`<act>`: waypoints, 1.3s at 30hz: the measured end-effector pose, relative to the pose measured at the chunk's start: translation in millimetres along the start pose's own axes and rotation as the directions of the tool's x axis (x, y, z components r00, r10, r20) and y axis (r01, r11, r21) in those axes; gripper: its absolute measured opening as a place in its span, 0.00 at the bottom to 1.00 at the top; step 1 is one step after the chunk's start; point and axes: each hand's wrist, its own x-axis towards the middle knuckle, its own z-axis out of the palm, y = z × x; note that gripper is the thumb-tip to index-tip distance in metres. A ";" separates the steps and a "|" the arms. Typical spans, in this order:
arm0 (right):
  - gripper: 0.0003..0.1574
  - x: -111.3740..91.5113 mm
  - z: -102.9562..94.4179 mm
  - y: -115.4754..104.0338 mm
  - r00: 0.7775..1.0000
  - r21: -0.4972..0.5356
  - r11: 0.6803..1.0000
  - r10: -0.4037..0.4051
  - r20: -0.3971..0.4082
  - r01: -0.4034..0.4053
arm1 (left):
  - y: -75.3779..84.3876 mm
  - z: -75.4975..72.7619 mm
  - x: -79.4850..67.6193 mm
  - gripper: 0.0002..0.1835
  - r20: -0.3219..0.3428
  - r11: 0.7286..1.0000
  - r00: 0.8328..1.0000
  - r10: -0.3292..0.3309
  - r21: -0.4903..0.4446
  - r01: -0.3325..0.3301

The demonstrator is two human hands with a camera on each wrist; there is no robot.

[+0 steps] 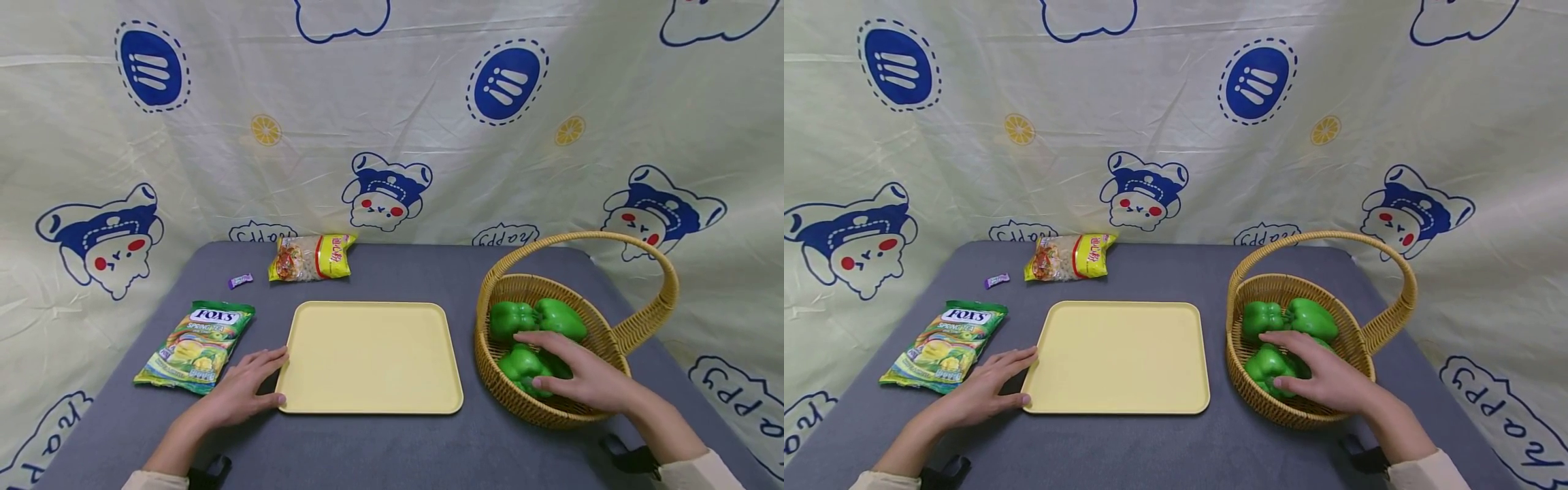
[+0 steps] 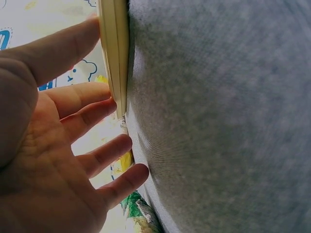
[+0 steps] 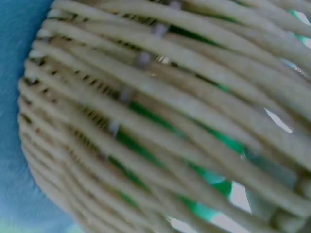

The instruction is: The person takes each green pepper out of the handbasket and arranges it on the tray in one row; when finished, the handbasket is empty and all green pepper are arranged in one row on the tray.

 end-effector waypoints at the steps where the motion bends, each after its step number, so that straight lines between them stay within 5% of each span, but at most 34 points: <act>1: 0.35 -1.5 0.1 0.5 1.000 -0.011 1.000 -0.028 0.008 0.028 | 0.0 0.0 0.0 0.37 0.002 1.000 1.000 -0.002 0.000 0.002; 15: 0.51 -11.0 0.3 1.8 0.987 -0.284 0.946 -0.143 0.079 0.159 | -0.9 0.3 0.0 0.38 0.011 1.000 1.000 -0.006 -0.003 0.006; 21: 0.49 -7.0 2.0 3.1 0.980 -0.275 0.942 -0.171 0.101 0.193 | 0.3 -0.5 -0.3 0.38 0.014 1.000 1.000 -0.009 -0.013 0.009; 28: 0.44 -1.0 6.8 3.9 0.962 -0.312 0.913 -0.273 0.014 0.263 | 0.8 -1.4 -1.0 0.38 0.009 1.000 1.000 -0.009 -0.009 0.009; 34: 0.35 8.6 9.8 3.8 0.975 -0.306 0.928 -0.221 0.002 0.211 | 0.1 -1.2 -1.1 0.37 0.001 1.000 1.000 0.000 -0.003 0.000; 39: 0.38 12.5 8.5 1.4 0.977 -0.301 0.930 -0.207 0.052 0.213 | 0.3 -1.5 -1.0 0.37 0.002 1.000 1.000 0.008 -0.001 -0.008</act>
